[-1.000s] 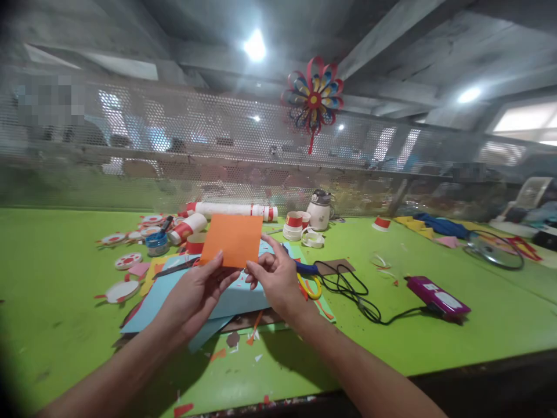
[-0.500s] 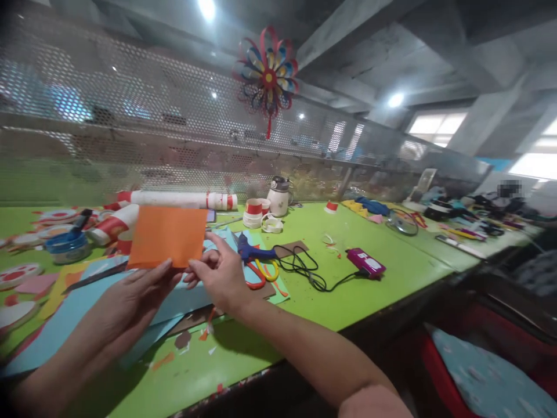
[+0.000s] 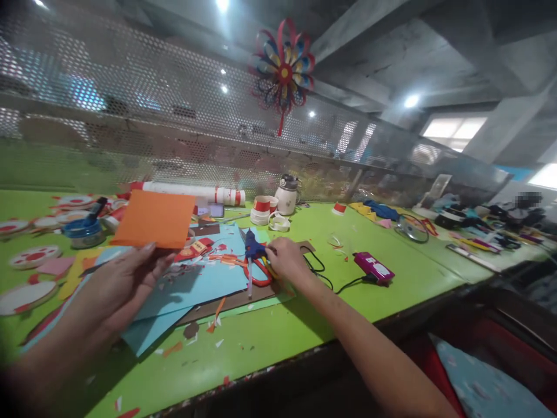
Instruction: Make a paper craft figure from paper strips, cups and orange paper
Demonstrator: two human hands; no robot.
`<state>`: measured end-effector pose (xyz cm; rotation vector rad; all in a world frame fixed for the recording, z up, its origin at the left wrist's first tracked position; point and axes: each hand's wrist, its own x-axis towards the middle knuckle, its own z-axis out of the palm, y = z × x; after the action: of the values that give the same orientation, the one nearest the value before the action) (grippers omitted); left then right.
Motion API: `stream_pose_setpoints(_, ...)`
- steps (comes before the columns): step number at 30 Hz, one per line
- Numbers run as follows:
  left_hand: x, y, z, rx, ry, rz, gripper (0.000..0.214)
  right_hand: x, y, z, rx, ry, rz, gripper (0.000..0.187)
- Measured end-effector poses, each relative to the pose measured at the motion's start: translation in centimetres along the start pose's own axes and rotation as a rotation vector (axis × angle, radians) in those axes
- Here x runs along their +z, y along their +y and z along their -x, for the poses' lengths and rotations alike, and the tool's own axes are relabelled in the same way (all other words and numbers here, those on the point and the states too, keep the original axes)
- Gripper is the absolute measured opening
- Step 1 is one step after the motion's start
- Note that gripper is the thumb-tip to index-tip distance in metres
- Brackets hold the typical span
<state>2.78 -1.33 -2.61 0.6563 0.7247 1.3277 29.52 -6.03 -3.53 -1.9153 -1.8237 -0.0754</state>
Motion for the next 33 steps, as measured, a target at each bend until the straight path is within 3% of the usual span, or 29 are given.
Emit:
stream_pose_setpoints(6, 0.3, -0.3, 0.6, 0.0, -0.002, 0.036, 0.017, 0.7, 1.8, -0.5, -0.099, -0.16, 0.287, 0.015)
stream_pose_setpoints(13, -0.2, -0.7, -0.1, -0.019, 0.021, 0.018, 0.014, 1.4, 3.4, -1.7, -0.126, -0.234, 0.347, 0.012)
stream_pose_setpoints(19, -0.2, -0.8, 0.1, -0.027, 0.0, -0.007, 0.014, -1.1, 6.6, -2.1, -0.07, -0.189, 0.311, 0.02)
stream_pose_setpoints(25, -0.4, -1.1, 0.2, -0.06, -0.044, -0.039, 0.009, -4.3, 11.4, -4.2, -0.005, -0.258, 0.303, 0.018)
stream_pose_setpoints(33, -0.7, -1.6, -0.2, -0.086, -0.054, -0.09, 0.004, -3.6, 14.5, -8.4, 0.061, -0.391, 0.343, 0.028)
